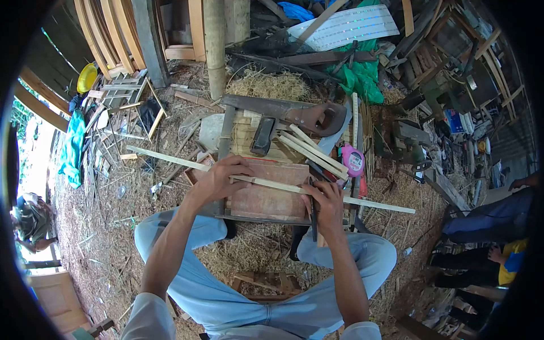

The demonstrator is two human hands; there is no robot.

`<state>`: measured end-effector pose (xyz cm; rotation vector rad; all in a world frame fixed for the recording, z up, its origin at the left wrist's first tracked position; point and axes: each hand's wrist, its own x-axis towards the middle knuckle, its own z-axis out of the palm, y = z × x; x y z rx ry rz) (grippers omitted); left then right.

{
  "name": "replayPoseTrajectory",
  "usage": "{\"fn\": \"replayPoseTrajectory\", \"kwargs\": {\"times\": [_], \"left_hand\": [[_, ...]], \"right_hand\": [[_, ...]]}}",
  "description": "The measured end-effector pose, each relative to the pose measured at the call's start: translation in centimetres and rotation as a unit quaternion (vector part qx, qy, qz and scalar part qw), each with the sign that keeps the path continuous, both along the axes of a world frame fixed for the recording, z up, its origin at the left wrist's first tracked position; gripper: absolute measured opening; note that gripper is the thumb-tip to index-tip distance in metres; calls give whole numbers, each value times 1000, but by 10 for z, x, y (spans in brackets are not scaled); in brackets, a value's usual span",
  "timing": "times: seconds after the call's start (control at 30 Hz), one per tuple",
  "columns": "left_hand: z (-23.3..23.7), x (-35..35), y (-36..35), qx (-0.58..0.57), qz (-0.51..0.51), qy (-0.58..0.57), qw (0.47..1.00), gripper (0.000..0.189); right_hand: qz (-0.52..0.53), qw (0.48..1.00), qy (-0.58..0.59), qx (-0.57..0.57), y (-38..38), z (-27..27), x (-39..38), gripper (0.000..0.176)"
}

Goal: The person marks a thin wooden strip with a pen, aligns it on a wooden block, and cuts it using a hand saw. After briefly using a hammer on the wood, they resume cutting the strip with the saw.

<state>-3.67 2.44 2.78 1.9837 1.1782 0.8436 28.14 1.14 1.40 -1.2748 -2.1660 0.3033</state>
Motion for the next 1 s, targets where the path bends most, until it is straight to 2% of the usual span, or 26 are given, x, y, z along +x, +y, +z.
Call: {"fn": "replayPoseTrajectory", "kwargs": {"times": [0.47, 1.0], "left_hand": [[-4, 0, 1, 57, -5, 45, 997, 32], [-2, 1, 2, 28, -9, 35, 999, 31]], "right_hand": [[1, 1000, 12, 3, 1, 6, -4, 29], [4, 1000, 30, -3, 2, 6, -4, 29]]}}
